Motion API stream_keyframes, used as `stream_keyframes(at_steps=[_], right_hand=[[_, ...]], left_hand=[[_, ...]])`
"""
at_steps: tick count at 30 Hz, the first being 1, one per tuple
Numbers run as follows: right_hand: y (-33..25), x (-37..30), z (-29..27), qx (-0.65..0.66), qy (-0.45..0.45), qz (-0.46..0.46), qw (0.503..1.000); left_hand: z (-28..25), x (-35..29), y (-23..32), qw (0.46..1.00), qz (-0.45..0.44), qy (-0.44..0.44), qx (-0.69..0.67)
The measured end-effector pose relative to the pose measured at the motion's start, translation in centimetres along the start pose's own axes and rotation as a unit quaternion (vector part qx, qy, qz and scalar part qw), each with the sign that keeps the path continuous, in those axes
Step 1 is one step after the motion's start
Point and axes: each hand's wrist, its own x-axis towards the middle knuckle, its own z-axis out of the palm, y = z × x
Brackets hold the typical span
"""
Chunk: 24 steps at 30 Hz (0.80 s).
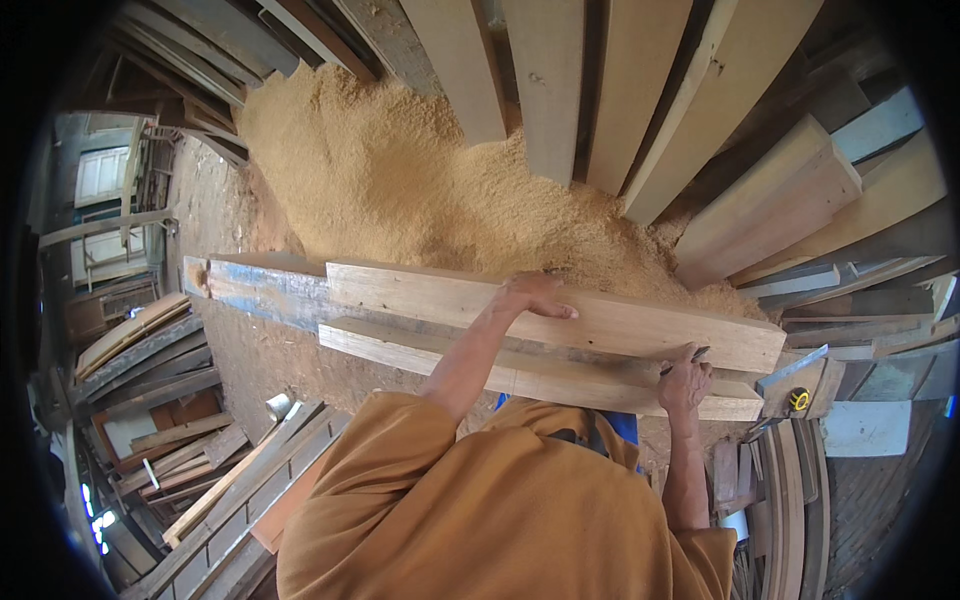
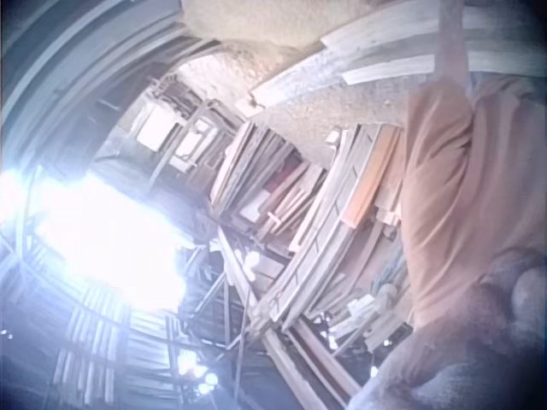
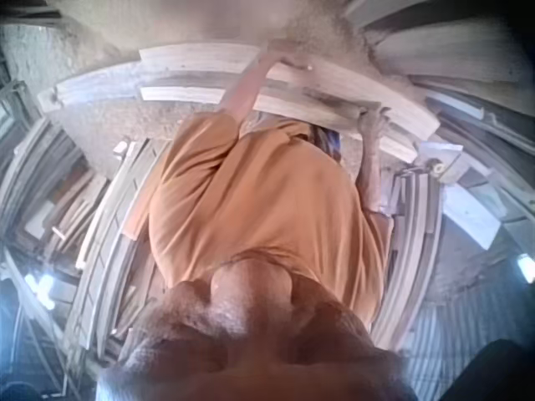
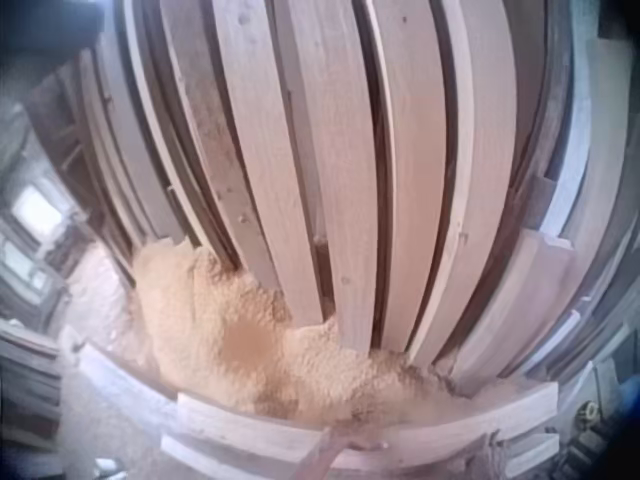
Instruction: The person marks lines across wooden boards using a square ruler and a pencil, repositions the boards, and measures and marks them using a measuring tape and a pencil.
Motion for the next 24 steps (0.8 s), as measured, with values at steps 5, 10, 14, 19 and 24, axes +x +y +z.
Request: stream_keyframes(at_steps=[5,10,14,19,24], right_hand=[[2.4,0.2,-1.2,0.136,0.039,-0.05,0.989],[3.9,-2.2,-5.6,0.284,0.071,-0.02,0.956],[5.0,-2.6,-7.3,0.285,0.113,-0.046,0.951],[3.8,-0.5,-8.7,0.155,0.098,-0.103,0.978],[0.5,0.4,-8.2,0.079,0.009,-0.219,0.973]], left_hand=[[1.8,-2.0,-0.1,0.996,-0.013,0.092,0.001],[3.5,-5.1,1.3,0.99,-0.043,0.134,0.017],[5.3,-6.0,1.8,0.986,-0.013,0.162,0.044],[7.2,-7.4,2.2,0.967,-0.032,0.242,0.073],[8.6,-8.6,2.4,0.95,-0.012,0.296,0.097]])
